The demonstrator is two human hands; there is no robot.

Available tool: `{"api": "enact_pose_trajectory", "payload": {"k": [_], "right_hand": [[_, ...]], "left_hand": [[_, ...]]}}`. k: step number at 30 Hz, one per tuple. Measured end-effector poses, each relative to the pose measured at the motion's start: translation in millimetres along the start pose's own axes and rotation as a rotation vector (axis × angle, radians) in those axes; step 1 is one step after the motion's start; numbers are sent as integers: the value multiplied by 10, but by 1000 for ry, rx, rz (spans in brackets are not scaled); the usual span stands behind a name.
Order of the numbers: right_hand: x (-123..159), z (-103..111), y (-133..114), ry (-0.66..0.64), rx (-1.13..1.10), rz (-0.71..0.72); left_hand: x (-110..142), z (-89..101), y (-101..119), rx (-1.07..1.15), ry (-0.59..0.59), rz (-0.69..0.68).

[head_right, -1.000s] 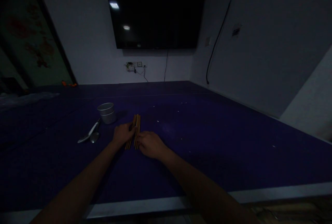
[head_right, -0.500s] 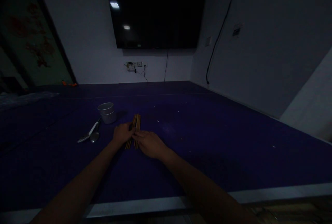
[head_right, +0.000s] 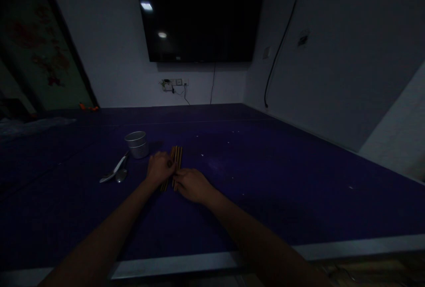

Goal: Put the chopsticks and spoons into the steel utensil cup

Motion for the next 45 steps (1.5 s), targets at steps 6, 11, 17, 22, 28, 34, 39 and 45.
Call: {"api": "enact_pose_trajectory", "payload": {"k": [6,11,17,22,28,34,39,45], "right_hand": [[3,28,-23,-13,-19,-28],[2,36,-31,-27,-10,-41],[0,14,-3,-45,-11,-99],[-1,-13,22,-35,-25,-96],[-7,-11,23,-2,-35,-119],[-12,29,23,-18,-12,-188],[4,23,24,-39,-6,-229],[6,-11,36,-33,-40,-166]], "left_hand": [[26,-28,37,-33,-81,-7],[39,-35,42,-36,-120,-25],[37,-47,61,-43,-144,-41],[33,-45,67,-60,-138,-52],[30,-41,79,-80,-161,-63],[29,-20,130,-109,-208,-84],[24,-23,125,-86,-209,-77],[17,17,105,-62,-137,-44]]}}
Point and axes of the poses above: each hand's wrist, its own x-axis away from the middle knuckle, its own z-axis out of the back of the hand, y = z × x, the point moved 3 cm from there along -x, towards the middle knuckle, and after that the axes turned 9 degrees about -y, right-handed, at the moved point
